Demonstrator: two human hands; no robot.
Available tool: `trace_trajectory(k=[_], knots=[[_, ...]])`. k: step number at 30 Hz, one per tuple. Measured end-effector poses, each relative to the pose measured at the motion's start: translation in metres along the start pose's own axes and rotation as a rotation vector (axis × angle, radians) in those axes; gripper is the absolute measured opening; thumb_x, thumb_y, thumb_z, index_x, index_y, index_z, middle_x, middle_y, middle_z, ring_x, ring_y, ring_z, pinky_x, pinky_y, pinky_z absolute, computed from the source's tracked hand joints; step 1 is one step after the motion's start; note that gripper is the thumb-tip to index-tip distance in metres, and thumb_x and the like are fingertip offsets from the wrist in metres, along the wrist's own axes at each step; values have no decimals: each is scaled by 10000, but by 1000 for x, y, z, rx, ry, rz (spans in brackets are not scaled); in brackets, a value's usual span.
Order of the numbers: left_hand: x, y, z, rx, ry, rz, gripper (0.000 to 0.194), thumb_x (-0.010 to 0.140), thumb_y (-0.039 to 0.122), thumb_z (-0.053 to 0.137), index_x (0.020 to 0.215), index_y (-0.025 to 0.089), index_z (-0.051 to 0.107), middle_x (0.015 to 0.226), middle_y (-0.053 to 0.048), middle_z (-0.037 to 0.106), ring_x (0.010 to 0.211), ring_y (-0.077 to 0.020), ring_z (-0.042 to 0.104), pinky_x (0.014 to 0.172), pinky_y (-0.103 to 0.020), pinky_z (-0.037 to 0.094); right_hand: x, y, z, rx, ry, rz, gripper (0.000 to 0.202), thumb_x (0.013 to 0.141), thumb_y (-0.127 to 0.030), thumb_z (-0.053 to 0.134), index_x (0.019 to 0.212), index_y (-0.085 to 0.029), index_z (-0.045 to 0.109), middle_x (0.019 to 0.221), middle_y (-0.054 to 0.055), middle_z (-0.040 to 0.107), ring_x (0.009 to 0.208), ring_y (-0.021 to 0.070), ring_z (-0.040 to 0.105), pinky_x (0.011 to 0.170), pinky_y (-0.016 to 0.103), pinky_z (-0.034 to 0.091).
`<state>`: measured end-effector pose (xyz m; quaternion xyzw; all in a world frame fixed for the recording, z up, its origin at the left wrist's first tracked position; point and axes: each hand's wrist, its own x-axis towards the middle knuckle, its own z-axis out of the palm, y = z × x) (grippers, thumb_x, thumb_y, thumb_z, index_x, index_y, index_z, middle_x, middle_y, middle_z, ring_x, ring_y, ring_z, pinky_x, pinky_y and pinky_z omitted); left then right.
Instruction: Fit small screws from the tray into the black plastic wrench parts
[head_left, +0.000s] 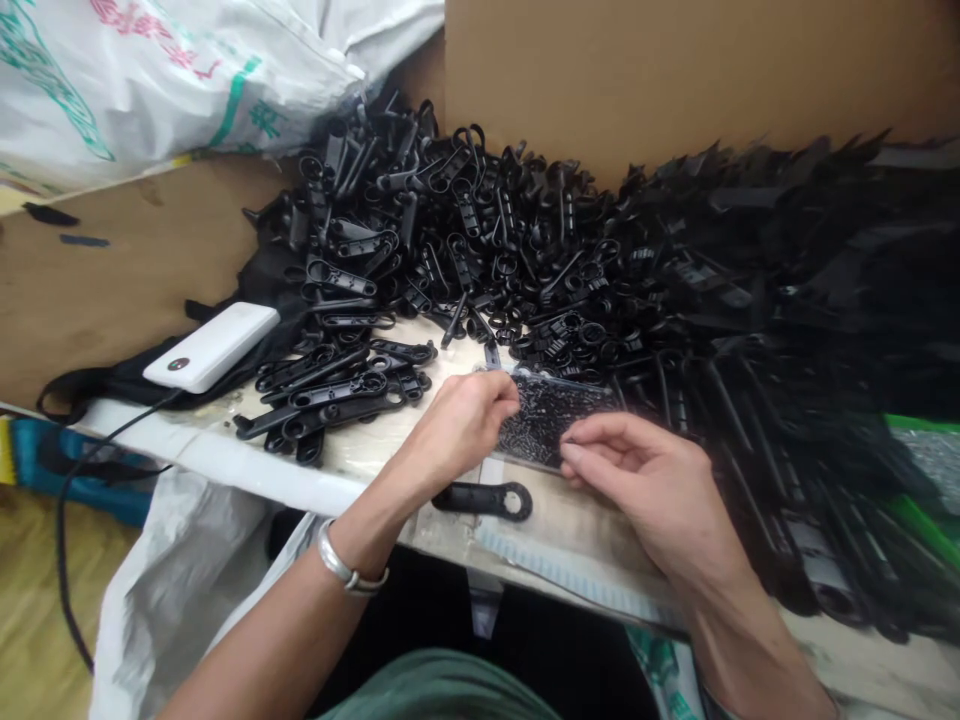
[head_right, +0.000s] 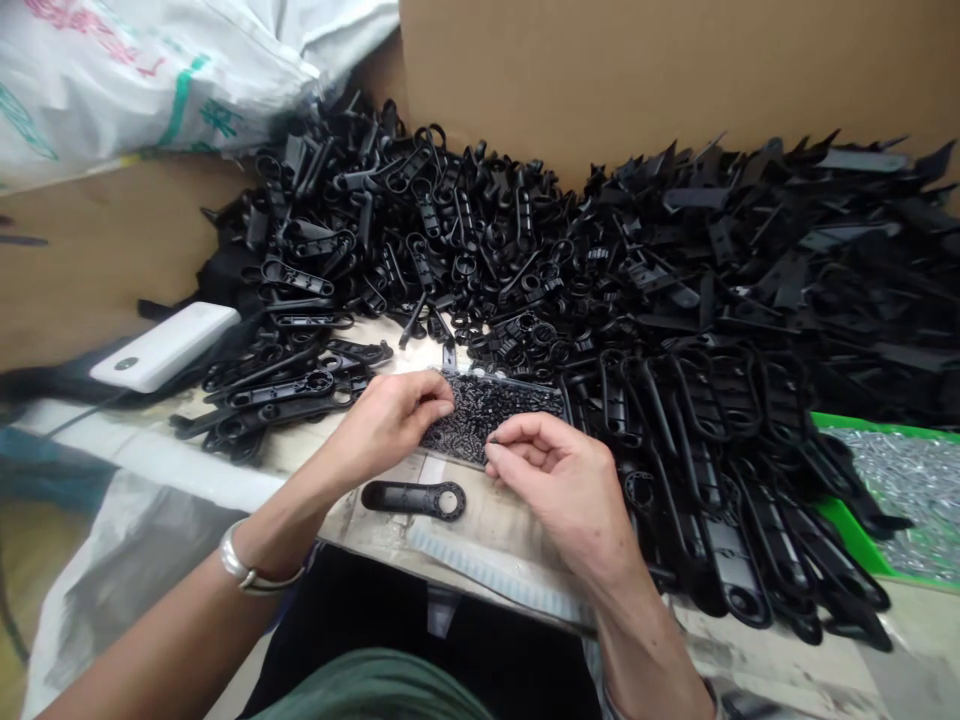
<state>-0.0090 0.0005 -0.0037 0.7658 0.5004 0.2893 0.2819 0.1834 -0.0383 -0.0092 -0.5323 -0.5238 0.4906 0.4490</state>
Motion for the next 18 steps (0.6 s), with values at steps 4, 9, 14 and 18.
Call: trace_trajectory(k=[4, 9, 14, 18], knots=[[-5, 5, -2, -690, 83, -205, 52, 770, 140, 667, 754, 117, 623, 727, 6, 602, 685, -91, 529, 670, -215, 410, -1, -4, 5, 24, -15, -5, 178, 699, -273, 796, 802, -177, 686, 675, 3, 683, 591, 99, 656, 584, 139, 550], [-22, 7, 1, -1147, -27, -331, 168, 687, 178, 776, 746, 96, 642, 658, 19, 581, 611, -50, 485, 604, -173, 377, -6, -8, 9, -24, -54, -62, 146, 729, -284, 776, 819, -201, 695, 683, -13, 687, 600, 98, 660, 592, 140, 553], [-33, 7, 0, -1239, -135, -370, 183, 711, 230, 775, 746, 91, 661, 677, -17, 634, 606, -54, 516, 598, -173, 388, -10, -17, 12, -189, -91, -196, 82, 742, -258, 757, 790, -215, 707, 706, -27, 697, 577, 95, 653, 559, 146, 544], [-36, 8, -1, -1254, -158, -390, 186, 708, 215, 777, 806, 88, 685, 707, -30, 660, 617, -63, 560, 622, -183, 431, -12, -24, 14, -386, -103, -319, 44, 773, -255, 727, 798, -224, 709, 770, -25, 713, 635, 111, 662, 595, 178, 542]])
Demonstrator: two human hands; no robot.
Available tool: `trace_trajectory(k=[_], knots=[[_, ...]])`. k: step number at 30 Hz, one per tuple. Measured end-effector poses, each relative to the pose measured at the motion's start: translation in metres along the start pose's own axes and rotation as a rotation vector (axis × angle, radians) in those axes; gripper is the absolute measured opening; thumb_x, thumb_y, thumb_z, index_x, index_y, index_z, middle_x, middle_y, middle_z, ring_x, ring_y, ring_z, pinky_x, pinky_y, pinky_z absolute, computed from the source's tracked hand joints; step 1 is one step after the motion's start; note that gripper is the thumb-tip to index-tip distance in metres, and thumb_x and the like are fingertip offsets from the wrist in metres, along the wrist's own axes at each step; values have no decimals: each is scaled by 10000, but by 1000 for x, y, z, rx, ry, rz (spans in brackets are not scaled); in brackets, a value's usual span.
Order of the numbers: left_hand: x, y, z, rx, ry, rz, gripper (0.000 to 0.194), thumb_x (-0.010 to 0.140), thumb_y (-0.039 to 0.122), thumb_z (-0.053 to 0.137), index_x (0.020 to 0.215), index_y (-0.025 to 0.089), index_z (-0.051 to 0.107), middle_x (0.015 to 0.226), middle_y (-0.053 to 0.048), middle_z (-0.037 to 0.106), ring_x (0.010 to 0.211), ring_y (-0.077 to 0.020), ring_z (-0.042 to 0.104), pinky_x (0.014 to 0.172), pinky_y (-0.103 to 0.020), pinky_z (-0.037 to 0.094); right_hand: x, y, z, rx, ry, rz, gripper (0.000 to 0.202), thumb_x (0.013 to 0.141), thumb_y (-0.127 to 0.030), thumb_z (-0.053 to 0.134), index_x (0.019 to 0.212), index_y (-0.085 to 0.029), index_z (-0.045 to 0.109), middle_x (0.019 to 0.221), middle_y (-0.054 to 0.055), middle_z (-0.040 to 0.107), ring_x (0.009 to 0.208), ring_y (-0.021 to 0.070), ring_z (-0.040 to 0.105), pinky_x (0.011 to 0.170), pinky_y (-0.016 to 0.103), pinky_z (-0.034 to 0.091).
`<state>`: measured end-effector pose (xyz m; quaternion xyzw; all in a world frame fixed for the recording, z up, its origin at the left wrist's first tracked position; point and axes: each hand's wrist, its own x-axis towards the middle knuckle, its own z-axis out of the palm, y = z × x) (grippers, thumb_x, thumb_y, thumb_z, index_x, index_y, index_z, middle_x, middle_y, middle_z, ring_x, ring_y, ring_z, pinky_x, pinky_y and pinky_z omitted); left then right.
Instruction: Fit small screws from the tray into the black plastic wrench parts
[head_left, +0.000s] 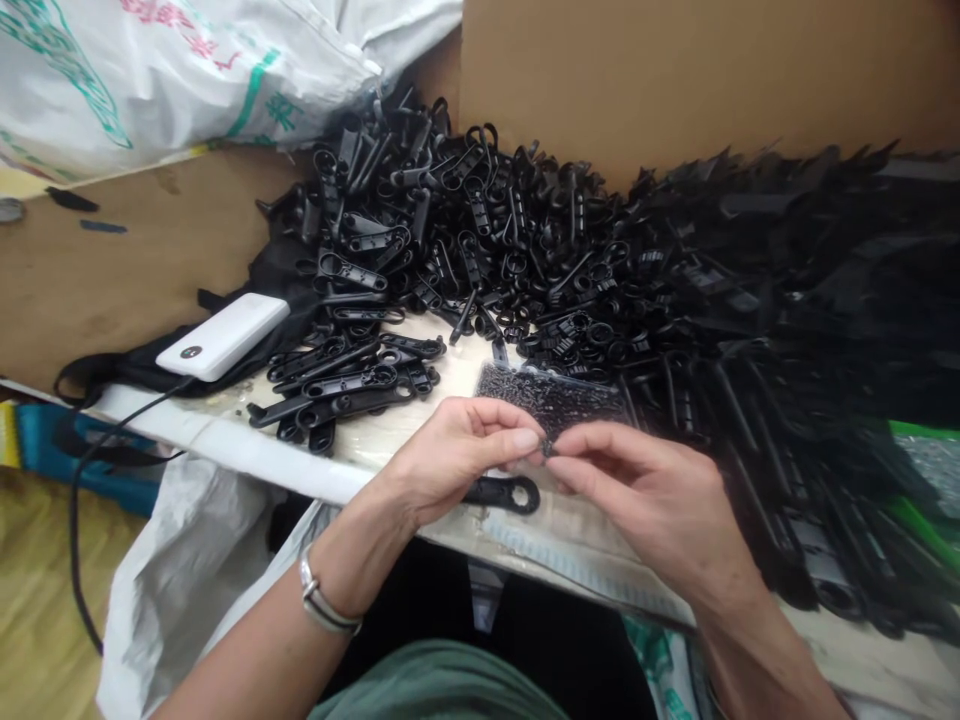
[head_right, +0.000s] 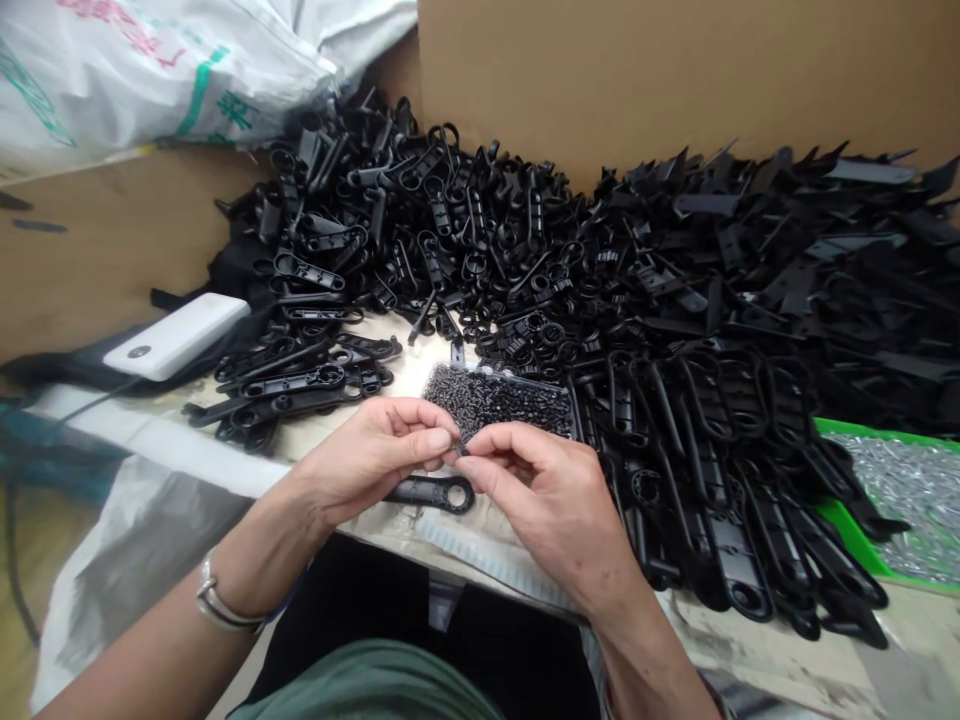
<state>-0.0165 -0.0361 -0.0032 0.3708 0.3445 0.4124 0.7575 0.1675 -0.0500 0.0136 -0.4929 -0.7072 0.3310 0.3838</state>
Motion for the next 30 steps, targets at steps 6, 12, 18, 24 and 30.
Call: trace_trajectory(k=[6, 12, 18, 24, 30], knots=[[-3, -2, -1, 16, -3, -7, 238, 708, 187, 778, 909, 108, 678, 753, -40, 688, 670, -97, 630, 657, -204, 480, -1, -3, -1, -152, -26, -98, 17, 787, -236, 704, 799, -227, 699, 757, -32, 714, 618, 117, 651, 585, 204, 523], [-6, 2, 0, 156, -50, -13, 257, 727, 192, 759, 958, 110, 683, 758, -36, 679, 649, -83, 596, 624, -188, 455, -4, -2, -5, -226, -109, -165, 27, 809, -203, 675, 811, -230, 673, 775, -43, 702, 643, 106, 646, 617, 200, 509], [-9, 3, 3, 303, -42, 24, 224, 745, 182, 730, 955, 111, 698, 740, -32, 686, 638, -85, 586, 603, -184, 440, -7, -4, -7, -368, -167, -341, 55, 871, -167, 595, 852, -211, 624, 798, -31, 674, 675, 98, 635, 648, 201, 494], [-11, 0, 9, 274, 64, 57, 253, 697, 223, 777, 912, 115, 696, 741, -41, 710, 651, -123, 638, 625, -212, 492, -11, -4, -2, -333, -90, -342, 57, 879, -168, 591, 883, -209, 630, 871, -5, 691, 746, 118, 655, 702, 209, 511], [-12, -9, 14, 190, 172, 40, 288, 654, 255, 813, 875, 115, 692, 721, -42, 708, 606, -122, 637, 590, -219, 498, -12, 1, -1, -175, -108, -130, 127, 871, -190, 571, 857, -237, 688, 816, -14, 701, 698, 130, 654, 662, 231, 528]])
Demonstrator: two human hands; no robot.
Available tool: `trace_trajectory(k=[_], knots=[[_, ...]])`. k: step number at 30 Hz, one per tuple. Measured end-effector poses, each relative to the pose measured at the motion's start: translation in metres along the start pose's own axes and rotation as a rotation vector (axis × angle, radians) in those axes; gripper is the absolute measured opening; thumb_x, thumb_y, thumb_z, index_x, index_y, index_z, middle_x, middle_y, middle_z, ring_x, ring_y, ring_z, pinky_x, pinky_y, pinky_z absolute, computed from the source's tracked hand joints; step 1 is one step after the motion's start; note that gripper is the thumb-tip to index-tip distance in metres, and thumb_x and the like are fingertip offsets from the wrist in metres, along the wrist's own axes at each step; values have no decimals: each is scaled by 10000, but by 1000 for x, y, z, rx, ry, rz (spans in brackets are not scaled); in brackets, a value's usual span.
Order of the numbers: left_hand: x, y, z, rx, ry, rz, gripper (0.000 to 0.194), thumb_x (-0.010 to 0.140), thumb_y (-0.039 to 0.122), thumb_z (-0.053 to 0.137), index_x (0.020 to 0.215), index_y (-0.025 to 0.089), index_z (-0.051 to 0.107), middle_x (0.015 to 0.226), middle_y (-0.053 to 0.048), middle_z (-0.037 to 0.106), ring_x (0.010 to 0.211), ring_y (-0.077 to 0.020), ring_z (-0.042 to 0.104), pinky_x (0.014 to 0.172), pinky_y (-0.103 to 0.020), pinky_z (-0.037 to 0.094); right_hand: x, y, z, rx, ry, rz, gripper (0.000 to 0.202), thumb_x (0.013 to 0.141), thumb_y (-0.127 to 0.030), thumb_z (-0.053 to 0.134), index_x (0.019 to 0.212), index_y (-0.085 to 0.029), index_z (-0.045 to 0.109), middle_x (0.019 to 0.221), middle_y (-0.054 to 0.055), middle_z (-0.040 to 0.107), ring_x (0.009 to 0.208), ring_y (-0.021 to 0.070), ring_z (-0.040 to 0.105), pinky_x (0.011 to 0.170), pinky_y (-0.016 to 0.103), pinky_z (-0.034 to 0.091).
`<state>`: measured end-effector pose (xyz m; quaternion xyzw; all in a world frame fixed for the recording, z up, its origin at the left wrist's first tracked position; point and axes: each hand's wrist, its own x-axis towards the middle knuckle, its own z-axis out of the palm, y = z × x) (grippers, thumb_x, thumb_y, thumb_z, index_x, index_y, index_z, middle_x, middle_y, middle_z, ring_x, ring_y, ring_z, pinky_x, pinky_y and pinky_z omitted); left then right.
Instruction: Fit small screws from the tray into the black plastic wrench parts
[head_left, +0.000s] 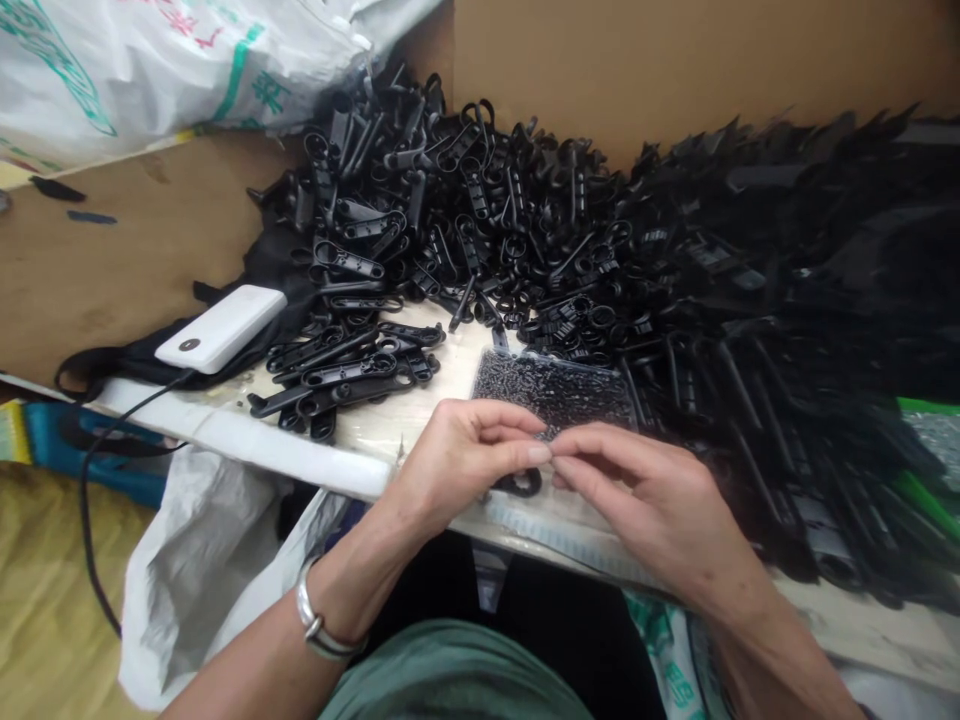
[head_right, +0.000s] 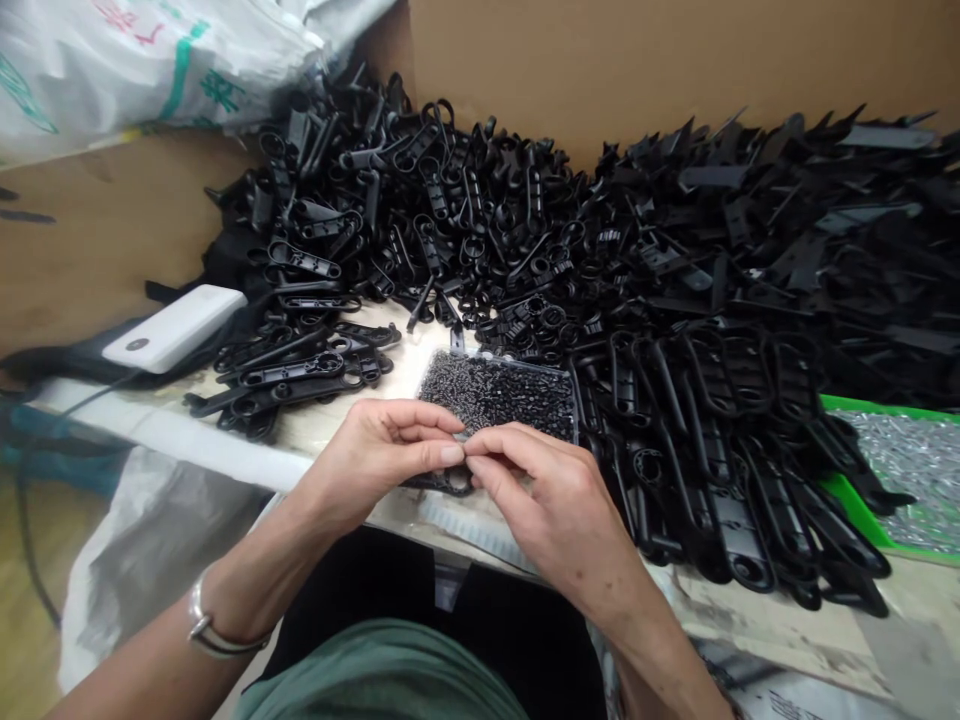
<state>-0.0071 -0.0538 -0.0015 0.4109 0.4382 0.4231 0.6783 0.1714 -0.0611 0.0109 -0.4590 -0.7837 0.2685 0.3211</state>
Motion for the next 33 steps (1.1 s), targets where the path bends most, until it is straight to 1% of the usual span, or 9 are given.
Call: trace_trajectory(k=[3, 5, 7, 9, 12, 16, 22, 28, 33], knots=[[0, -3, 1, -5, 15, 7, 282, 649, 241, 816, 877, 121, 702, 711, -30, 701, 608, -102, 620, 583, -197, 480, 0, 3, 1, 94, 27, 93, 93, 846, -231, 608, 825, -230, 699, 812, -4, 708, 691, 142, 660, 643, 236, 542], [1, -3, 1, -13, 20, 10, 277, 650, 233, 815, 880, 125, 703, 696, -23, 697, 605, -95, 612, 581, -189, 475, 0, 4, 2, 169, 49, 162, 77, 833, -261, 634, 831, -217, 698, 760, -7, 705, 647, 140, 661, 601, 226, 545], [2, -3, 2, -17, 34, 18, 262, 650, 220, 813, 870, 128, 703, 673, -15, 692, 586, -88, 602, 565, -181, 469, -1, 5, 4, 178, 69, 180, 75, 832, -265, 645, 828, -208, 694, 697, -18, 691, 597, 129, 651, 569, 212, 536], [2, -3, 4, -20, 62, 22, 249, 649, 219, 811, 853, 128, 702, 666, -16, 693, 573, -91, 600, 555, -186, 473, -3, 4, 7, 98, 90, 114, 66, 845, -233, 633, 826, -207, 691, 703, -20, 689, 606, 119, 648, 596, 207, 530], [1, -5, 8, -18, 114, 34, 258, 649, 251, 814, 847, 129, 703, 706, -33, 710, 608, -114, 627, 577, -203, 494, -7, 1, 14, -66, 182, -21, 75, 866, -177, 601, 854, -202, 671, 819, -3, 704, 708, 124, 662, 696, 219, 529], [-5, -11, 11, -11, 157, 42, 223, 670, 259, 797, 831, 131, 710, 730, -41, 719, 645, -125, 643, 608, -210, 510, -16, -3, 27, -146, 287, -90, 107, 877, -127, 566, 910, -198, 640, 882, 15, 703, 779, 143, 670, 781, 244, 533], [-15, -18, 8, -32, 156, 62, 145, 693, 246, 785, 792, 156, 729, 710, -16, 719, 633, -105, 637, 609, -186, 519, -22, -6, 37, -131, 276, -161, 196, 874, -72, 542, 999, -202, 618, 980, 30, 703, 868, 160, 673, 871, 272, 530], [-21, -19, 6, 18, 232, 85, 134, 679, 222, 795, 773, 150, 732, 711, -12, 721, 638, -101, 627, 608, -168, 511, -21, -11, 43, -226, 323, -228, 161, 861, -45, 554, 950, -175, 588, 863, 31, 700, 790, 139, 674, 815, 232, 529], [-24, -19, 4, 70, 227, 122, 73, 717, 195, 764, 785, 177, 747, 710, 13, 719, 642, -87, 622, 612, -148, 504, -19, -12, 44, -250, 280, -246, 148, 857, -48, 549, 927, -171, 591, 841, 37, 700, 772, 140, 673, 793, 242, 525]])
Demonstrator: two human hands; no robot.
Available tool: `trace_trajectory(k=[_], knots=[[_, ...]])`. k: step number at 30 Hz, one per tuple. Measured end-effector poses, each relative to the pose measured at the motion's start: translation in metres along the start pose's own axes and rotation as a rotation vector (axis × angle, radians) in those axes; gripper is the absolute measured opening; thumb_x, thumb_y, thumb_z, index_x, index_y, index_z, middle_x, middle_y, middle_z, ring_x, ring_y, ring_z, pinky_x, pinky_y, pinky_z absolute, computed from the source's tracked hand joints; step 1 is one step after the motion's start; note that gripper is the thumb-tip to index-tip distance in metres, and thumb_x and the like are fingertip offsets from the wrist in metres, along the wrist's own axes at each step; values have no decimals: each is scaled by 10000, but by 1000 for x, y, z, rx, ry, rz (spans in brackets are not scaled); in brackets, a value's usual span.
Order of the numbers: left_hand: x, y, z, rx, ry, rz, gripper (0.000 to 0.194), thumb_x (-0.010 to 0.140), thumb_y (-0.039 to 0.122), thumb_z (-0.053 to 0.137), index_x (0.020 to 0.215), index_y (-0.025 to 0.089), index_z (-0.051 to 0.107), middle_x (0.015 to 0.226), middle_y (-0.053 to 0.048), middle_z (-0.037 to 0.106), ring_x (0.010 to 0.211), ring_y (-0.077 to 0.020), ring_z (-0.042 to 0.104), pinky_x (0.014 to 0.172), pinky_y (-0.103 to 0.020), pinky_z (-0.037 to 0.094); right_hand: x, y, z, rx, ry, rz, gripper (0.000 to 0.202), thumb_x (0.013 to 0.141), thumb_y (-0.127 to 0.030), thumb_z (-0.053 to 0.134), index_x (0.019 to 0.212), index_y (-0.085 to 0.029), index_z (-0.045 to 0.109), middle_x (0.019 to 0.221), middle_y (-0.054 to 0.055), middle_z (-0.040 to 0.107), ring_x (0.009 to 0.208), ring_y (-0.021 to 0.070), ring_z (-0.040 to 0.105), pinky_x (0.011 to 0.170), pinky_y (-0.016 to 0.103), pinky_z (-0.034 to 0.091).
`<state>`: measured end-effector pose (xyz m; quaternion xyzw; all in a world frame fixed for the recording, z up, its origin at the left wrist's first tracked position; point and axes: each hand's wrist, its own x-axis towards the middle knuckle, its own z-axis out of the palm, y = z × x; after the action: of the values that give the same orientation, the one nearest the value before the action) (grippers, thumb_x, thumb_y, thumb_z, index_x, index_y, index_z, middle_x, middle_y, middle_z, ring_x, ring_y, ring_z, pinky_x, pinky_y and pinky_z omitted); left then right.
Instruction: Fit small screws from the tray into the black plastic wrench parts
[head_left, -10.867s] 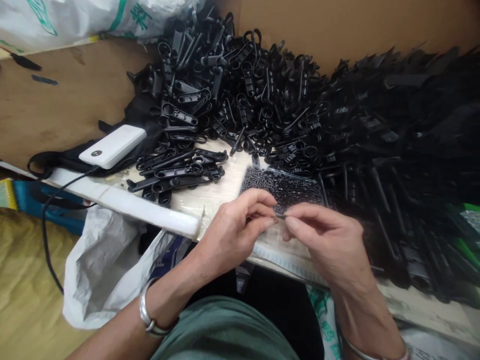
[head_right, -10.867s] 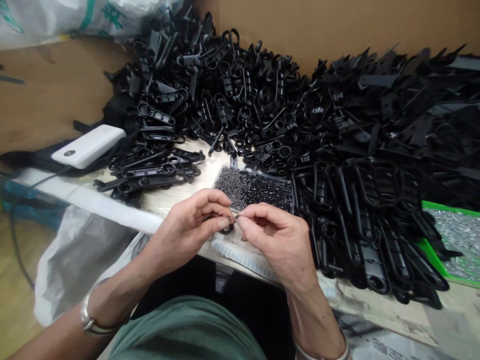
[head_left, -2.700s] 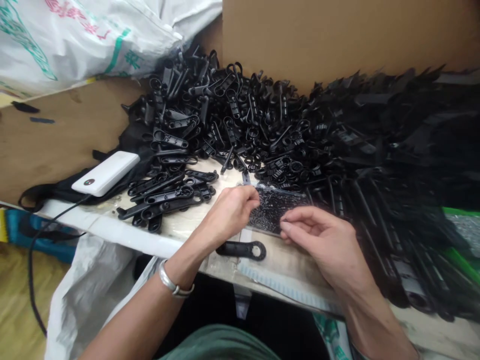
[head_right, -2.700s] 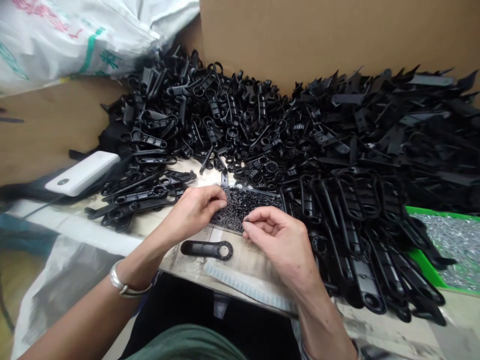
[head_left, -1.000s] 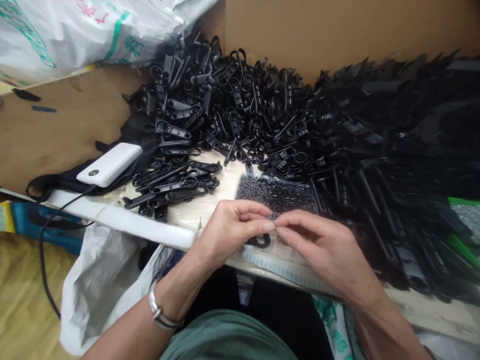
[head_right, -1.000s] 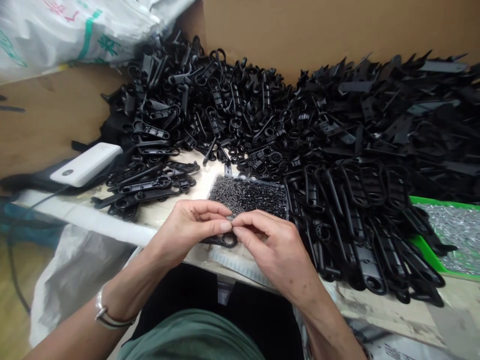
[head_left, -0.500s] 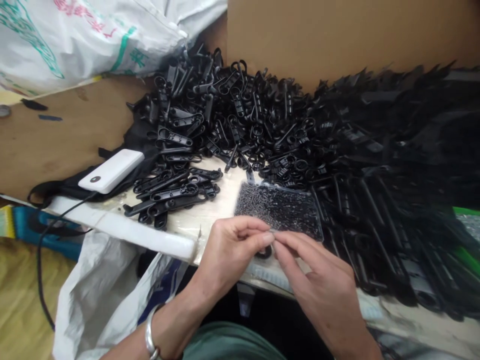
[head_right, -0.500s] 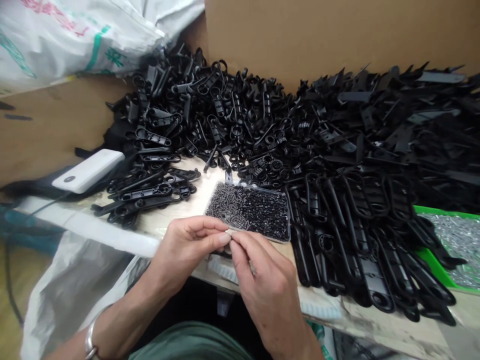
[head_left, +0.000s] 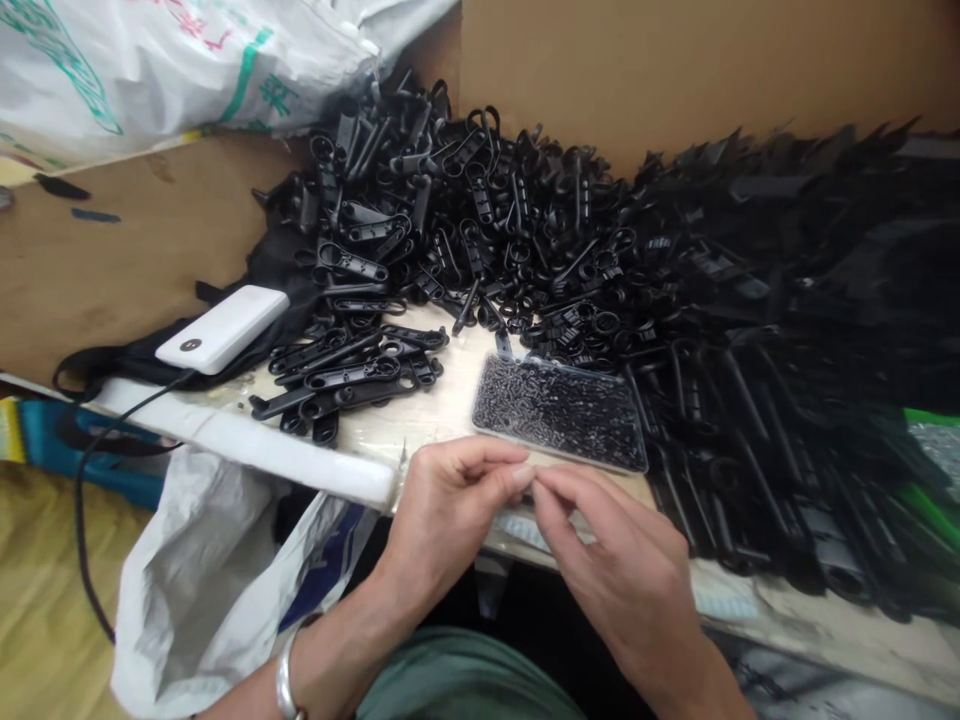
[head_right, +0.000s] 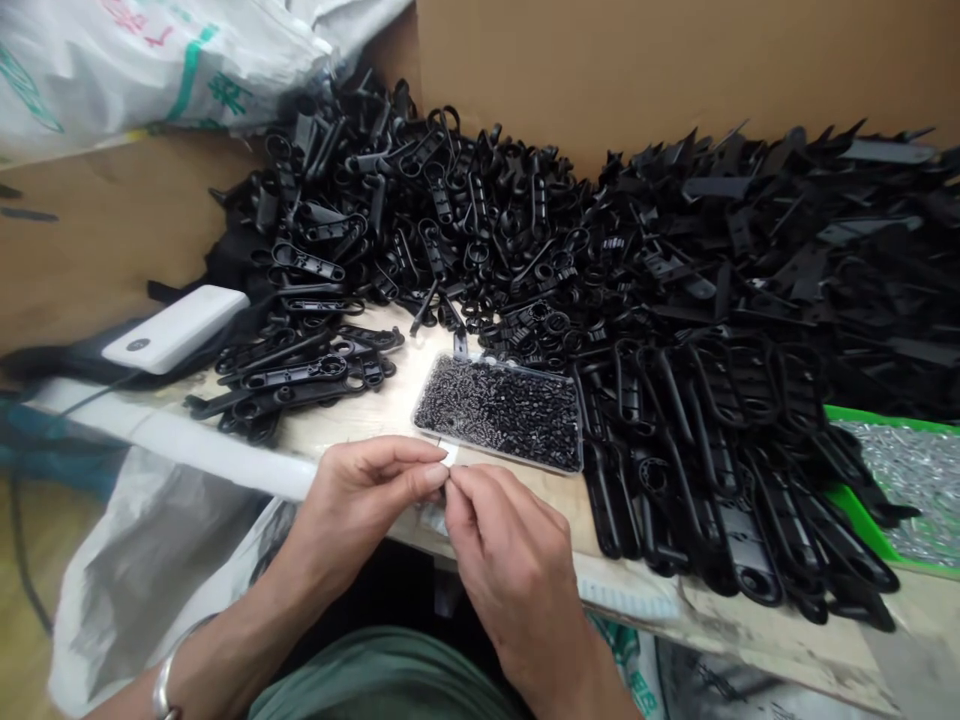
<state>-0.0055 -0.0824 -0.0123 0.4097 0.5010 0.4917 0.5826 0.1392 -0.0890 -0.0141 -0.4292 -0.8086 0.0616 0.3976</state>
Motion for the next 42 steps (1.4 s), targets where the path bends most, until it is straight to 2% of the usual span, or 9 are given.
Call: trace_trajectory(k=[9, 14, 21, 27, 31, 33, 35, 38, 42], knots=[[1, 4, -6, 63, -89, 68, 104, 799, 163, 684, 871, 193, 753, 734, 30, 726, 660, -73, 630, 631, -126, 506, 1, 8, 4, -9, 57, -10, 155, 829, -53, 564, 822, -204, 597, 757, -10, 690, 663, 113, 659, 674, 221, 529], [2, 2, -8, 160, -112, 156, 186, 806, 96, 645, 907, 206, 755, 744, 37, 722, 699, -73, 638, 649, -122, 498, 0, 11, 5, 29, 55, -34, 129, 818, -43, 603, 831, -171, 610, 777, -3, 694, 706, 104, 664, 717, 201, 517], [5, 0, -8, 228, -119, 171, 183, 818, 100, 627, 916, 199, 746, 794, 40, 733, 720, -78, 644, 655, -137, 491, 0, 15, 3, 21, 19, -49, 131, 815, -38, 615, 839, -167, 607, 777, -6, 687, 718, 96, 653, 742, 201, 502], [1, 7, -13, 420, -142, 214, 160, 879, 195, 591, 970, 202, 723, 806, 32, 728, 709, -101, 641, 641, -178, 490, -1, 15, -1, 51, -2, 4, 125, 822, -55, 618, 839, -179, 613, 791, -11, 686, 721, 92, 648, 737, 194, 497], [-6, 11, -25, 736, -102, 414, 189, 869, 202, 615, 1048, 201, 675, 959, -4, 719, 832, -145, 647, 743, -240, 493, -9, 23, -8, 17, -17, 50, 92, 826, -83, 631, 843, -173, 626, 799, -8, 683, 689, 81, 630, 721, 187, 489], [-7, 8, -30, 897, -152, 506, 241, 844, 159, 635, 1082, 198, 643, 1040, -26, 694, 941, -184, 622, 839, -298, 475, -14, 28, -10, 1, -35, 74, 87, 823, -85, 636, 842, -169, 630, 788, -9, 676, 664, 74, 614, 703, 186, 482], [-8, 2, -33, 1007, -217, 520, 255, 851, 112, 601, 1088, 203, 624, 1052, -32, 680, 976, -199, 600, 881, -339, 455, -20, 30, -12, -10, -61, 88, 81, 819, -88, 643, 839, -165, 628, 770, -11, 662, 650, 72, 601, 695, 189, 475], [-8, -9, -32, 1033, -236, 479, 233, 880, 93, 534, 1059, 214, 624, 971, -19, 679, 904, -174, 606, 823, -311, 465, -24, 30, -10, -22, -102, 85, 86, 824, -85, 634, 827, -168, 615, 742, -21, 641, 634, 68, 587, 678, 191, 460], [-9, -14, -31, 989, -200, 474, 250, 847, 93, 583, 1054, 226, 627, 918, -1, 671, 849, -147, 612, 744, -250, 466, -24, 28, -5, -49, -134, 20, 96, 836, -65, 605, 817, -159, 604, 737, -11, 633, 641, 76, 588, 671, 198, 451]])
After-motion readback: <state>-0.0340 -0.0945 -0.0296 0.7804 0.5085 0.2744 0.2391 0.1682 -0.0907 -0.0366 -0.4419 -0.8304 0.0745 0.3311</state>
